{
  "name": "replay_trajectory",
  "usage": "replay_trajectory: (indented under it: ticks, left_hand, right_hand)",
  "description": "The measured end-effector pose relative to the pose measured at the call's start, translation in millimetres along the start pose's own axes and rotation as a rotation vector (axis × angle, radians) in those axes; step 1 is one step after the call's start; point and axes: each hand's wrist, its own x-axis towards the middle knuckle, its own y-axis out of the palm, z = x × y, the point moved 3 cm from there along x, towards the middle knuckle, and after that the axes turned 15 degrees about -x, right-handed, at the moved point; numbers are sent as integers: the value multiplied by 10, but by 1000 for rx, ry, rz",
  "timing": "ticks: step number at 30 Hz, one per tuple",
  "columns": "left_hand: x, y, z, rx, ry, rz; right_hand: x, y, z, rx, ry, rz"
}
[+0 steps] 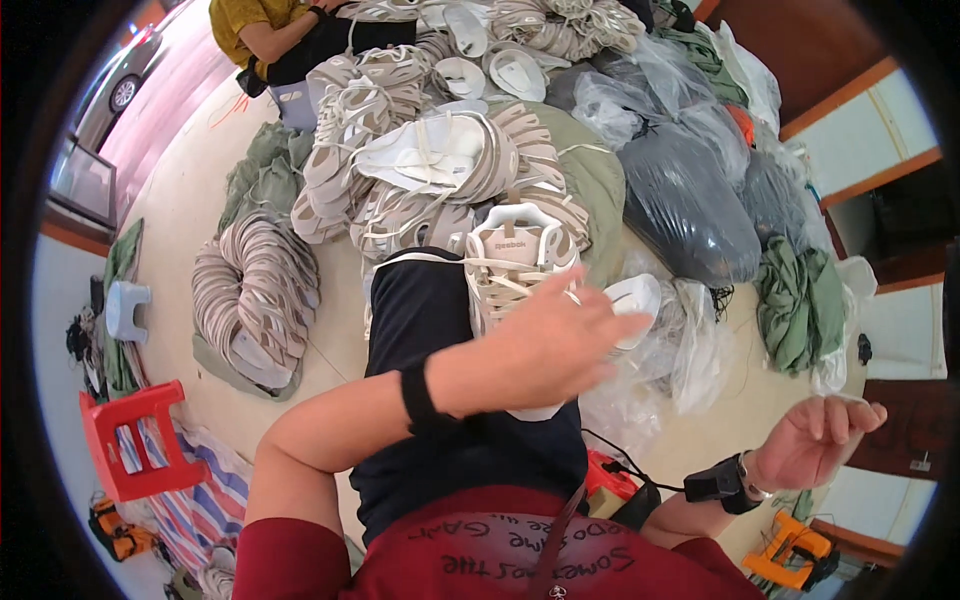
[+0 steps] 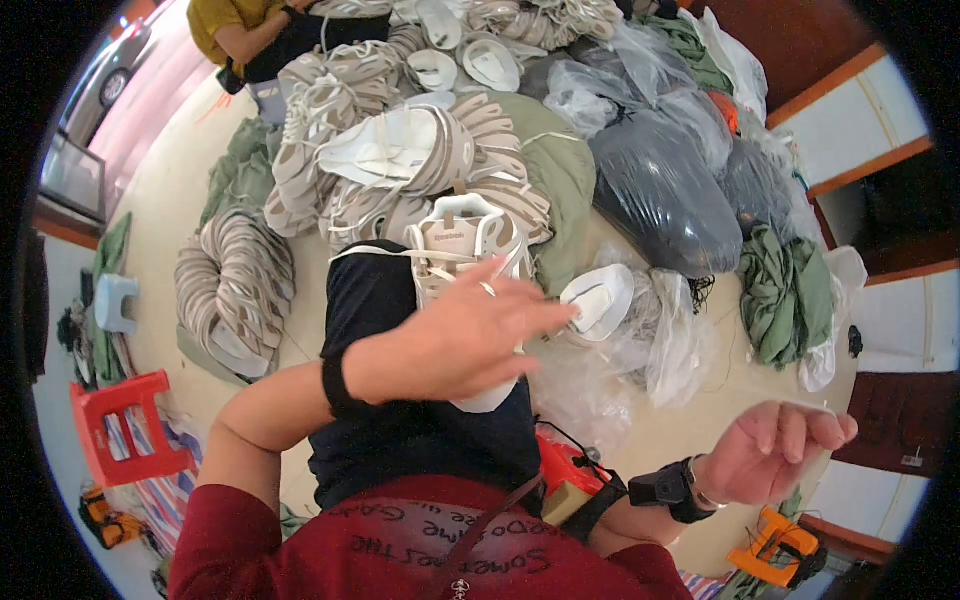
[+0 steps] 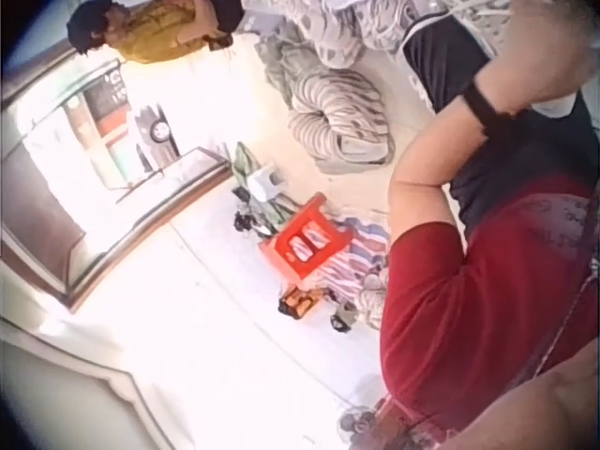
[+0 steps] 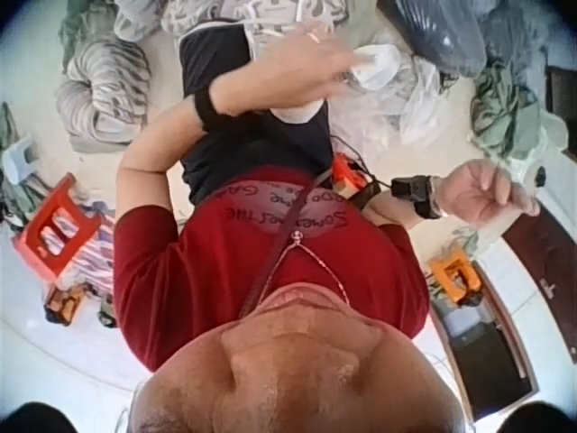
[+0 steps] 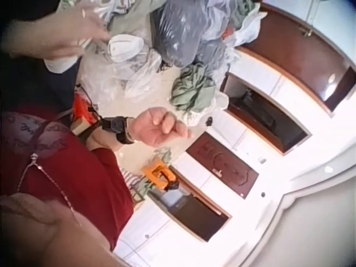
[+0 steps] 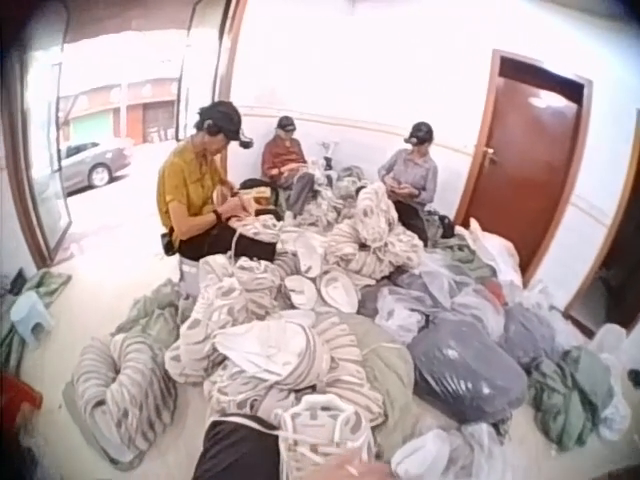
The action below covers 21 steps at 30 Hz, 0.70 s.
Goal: The recorder is lacing tan and white sneakers in a workshop environment.
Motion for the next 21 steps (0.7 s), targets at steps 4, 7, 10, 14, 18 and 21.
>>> replay_trajectory:
  ticks: [4,7,10,14,18,21]
  left_hand:
    - [-39,113,-119,-168,24,288]
    - [-129,-113,-148,-330,6,399]
    - [-239,-334,-149,-546,-229,589]
    - [-379,-484,52,-495,-402,456]
    - [-237,-675,374,-97,-499,-72]
    - [-114,-587,688,8,-465,-135]
  right_hand:
    - [-25,-195,54,-84,-68,-163]
    - [-63,-544,-104,-97,-15,-267]
    - [84,-533,-604,-264,175,-112]
    - [45,67,-1333,-399,489,-184]
    - [-139,240,-1804,-142,768,109]
    - [-254,309,-2067,-246,942,95]
